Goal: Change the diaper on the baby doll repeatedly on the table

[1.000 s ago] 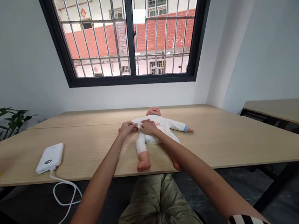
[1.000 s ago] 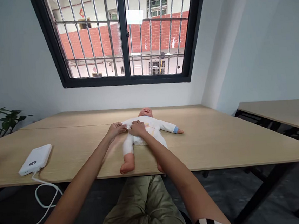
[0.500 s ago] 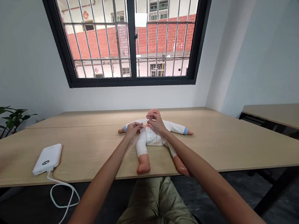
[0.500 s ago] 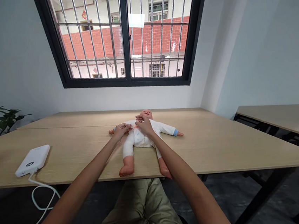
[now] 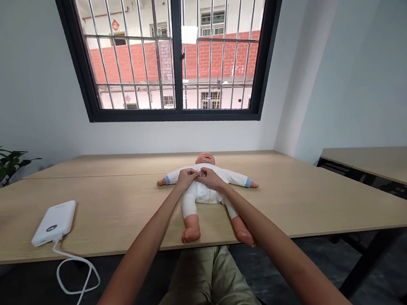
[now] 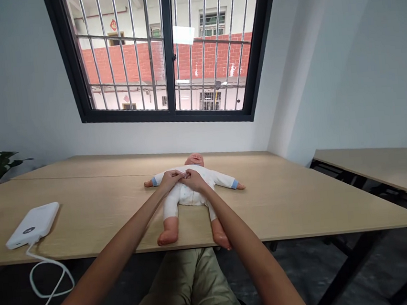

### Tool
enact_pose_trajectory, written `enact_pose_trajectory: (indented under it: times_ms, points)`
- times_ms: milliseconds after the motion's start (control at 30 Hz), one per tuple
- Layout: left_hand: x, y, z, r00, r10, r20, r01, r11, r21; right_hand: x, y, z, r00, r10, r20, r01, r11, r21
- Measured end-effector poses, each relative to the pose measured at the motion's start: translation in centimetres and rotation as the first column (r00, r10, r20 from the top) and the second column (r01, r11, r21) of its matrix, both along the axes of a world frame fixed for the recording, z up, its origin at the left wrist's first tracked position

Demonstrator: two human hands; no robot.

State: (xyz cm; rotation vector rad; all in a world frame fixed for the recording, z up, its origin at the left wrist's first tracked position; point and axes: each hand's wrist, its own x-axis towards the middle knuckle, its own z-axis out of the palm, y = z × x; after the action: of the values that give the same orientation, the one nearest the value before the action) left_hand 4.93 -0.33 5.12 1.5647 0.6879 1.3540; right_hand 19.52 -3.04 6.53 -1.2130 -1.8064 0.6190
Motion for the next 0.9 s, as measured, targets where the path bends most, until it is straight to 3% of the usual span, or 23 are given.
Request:
enact_pose_trajectory:
  times_ms: [200, 467, 700, 900]
  points:
    - [-0.3, -0.4, -0.3, 0.998, -0.029, -0.048, 0.031, 0.999, 0.042, 0.1, 0.5, -0.5, 0.996, -0.018, 0.091, 0.011, 0.997, 0.072]
    - [-0.7, 0.1, -0.6, 0.998, 0.028, -0.056, -0.026, 0.999, 0.033, 0.0, -0.6, -0.1, 0.976, -0.219, -0.006, 0.219, 0.976, 0.005]
    - [-1.1, 0.2, -0.9, 0.989, 0.133, -0.058, -0.133, 0.991, 0.010, 0.0, -1.6, 0.2, 0.927, -0.353, 0.130, 0.341, 0.934, 0.103]
    - [-1.2, 0.5, -1.8, 0.989, 0.136, -0.060, -0.141, 0.985, -0.101, 0.2, -1.0, -0.1, 0.897, -0.388, 0.214, 0.367, 0.921, 0.131]
